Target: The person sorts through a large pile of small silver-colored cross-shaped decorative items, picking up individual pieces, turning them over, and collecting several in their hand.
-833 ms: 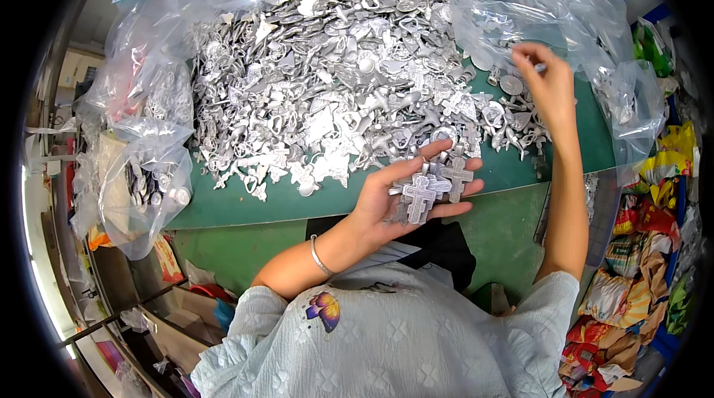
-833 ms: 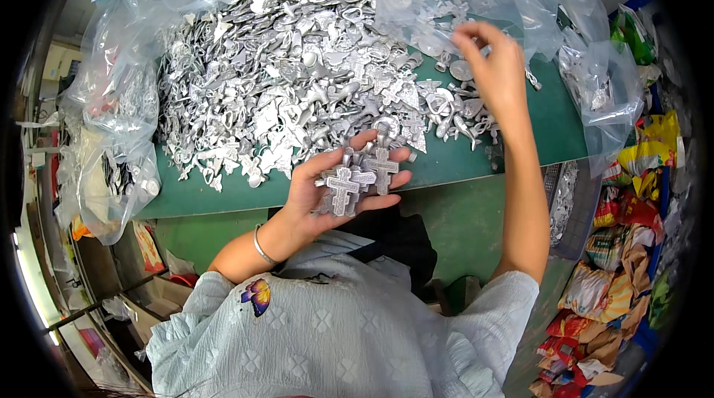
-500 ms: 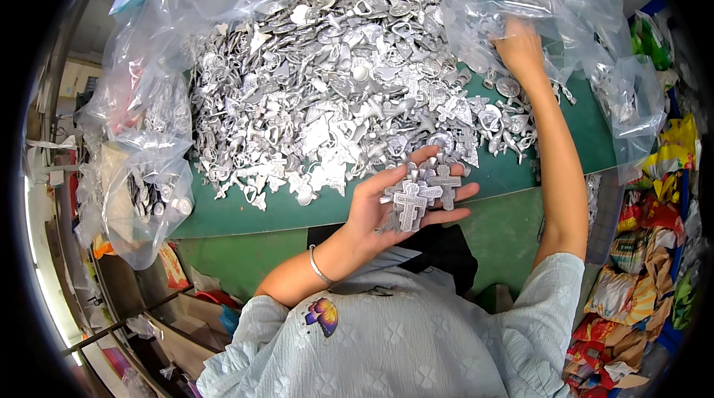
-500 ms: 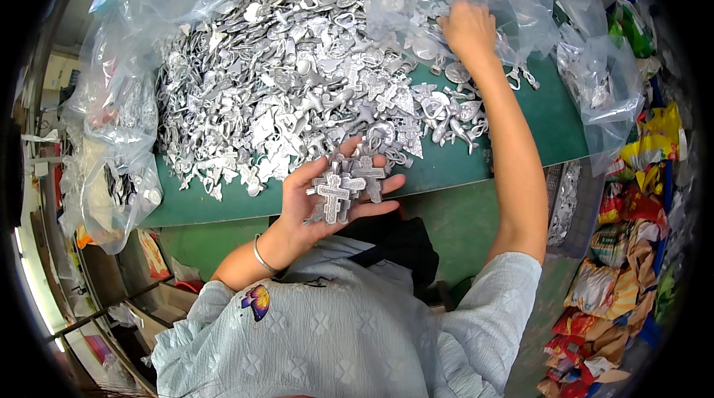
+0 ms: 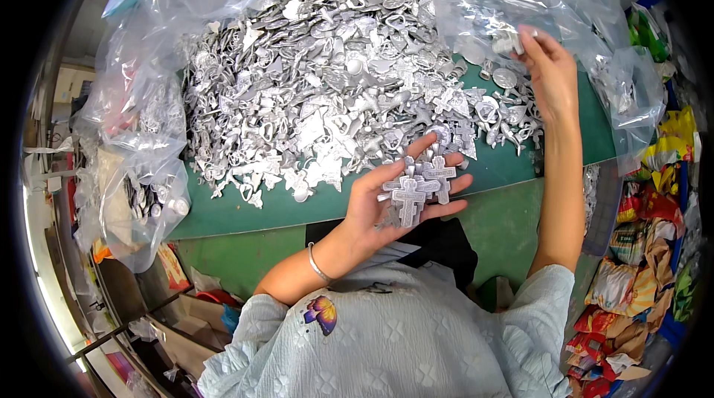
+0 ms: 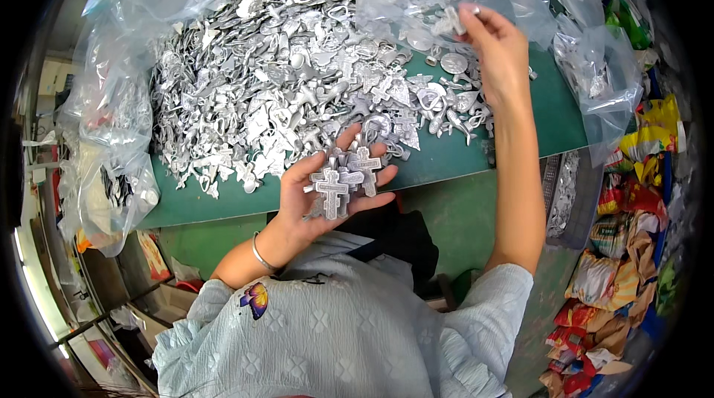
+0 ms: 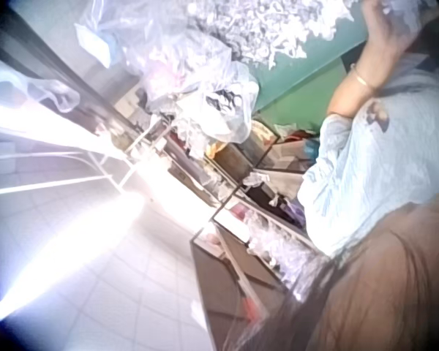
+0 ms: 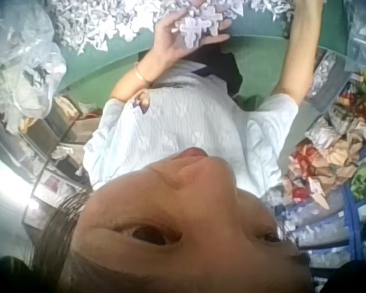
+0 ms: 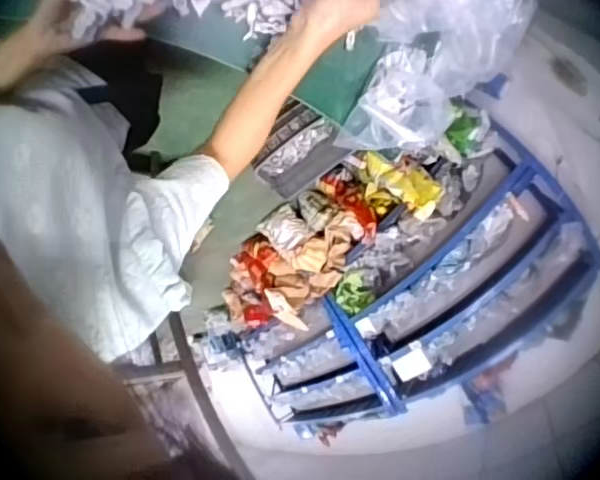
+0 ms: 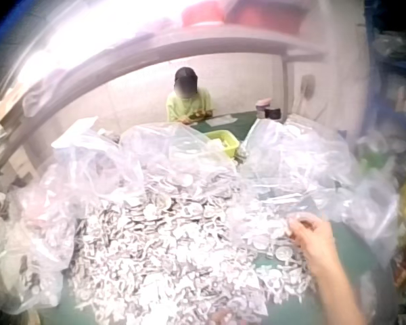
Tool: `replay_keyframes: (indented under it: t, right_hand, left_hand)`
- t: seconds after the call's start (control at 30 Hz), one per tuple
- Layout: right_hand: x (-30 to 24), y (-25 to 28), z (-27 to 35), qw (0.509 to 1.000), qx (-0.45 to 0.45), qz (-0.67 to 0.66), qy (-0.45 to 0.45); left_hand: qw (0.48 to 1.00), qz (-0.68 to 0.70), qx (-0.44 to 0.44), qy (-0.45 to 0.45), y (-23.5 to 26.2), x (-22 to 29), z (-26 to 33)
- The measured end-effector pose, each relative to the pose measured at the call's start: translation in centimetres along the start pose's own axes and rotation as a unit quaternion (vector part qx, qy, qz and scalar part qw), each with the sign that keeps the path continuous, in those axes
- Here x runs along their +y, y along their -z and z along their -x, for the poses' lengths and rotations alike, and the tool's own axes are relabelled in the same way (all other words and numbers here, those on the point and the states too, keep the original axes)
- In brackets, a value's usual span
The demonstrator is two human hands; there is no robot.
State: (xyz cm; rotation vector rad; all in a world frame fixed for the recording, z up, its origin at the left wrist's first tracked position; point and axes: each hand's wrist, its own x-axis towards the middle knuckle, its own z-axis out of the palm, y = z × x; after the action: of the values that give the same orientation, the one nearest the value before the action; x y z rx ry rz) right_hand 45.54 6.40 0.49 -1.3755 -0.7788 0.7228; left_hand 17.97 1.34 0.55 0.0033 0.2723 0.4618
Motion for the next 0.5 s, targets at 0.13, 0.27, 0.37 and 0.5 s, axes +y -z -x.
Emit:
replay_keyframes:
  t: [0.13, 0.27, 0.37, 0.5]
  right_hand:
    - [-0.8, 0.4, 4.4, 0.985, -0.077, -0.145, -0.050]
    - [-1.4, 0.6, 6.4, 0.973, -0.117, -0.190, -0.067]
    - [-2.0, 0.7, 7.3, 0.965, -0.139, -0.207, -0.078]
    - [-2.3, 0.5, 8.0, 0.956, -0.168, -0.221, -0.092]
  left_hand:
    - [0.998, -0.049, 0.035, -0.008, -0.5, -0.2, -0.2]
    - [0.998, -0.050, 0.038, -0.006, -0.2, -0.4, -0.3]
    - [0.998, -0.049, 0.034, -0.003, -0.3, -0.5, -0.3]
    - [0.998, -0.046, 0.033, -0.004, -0.4, -0.6, -0.3]
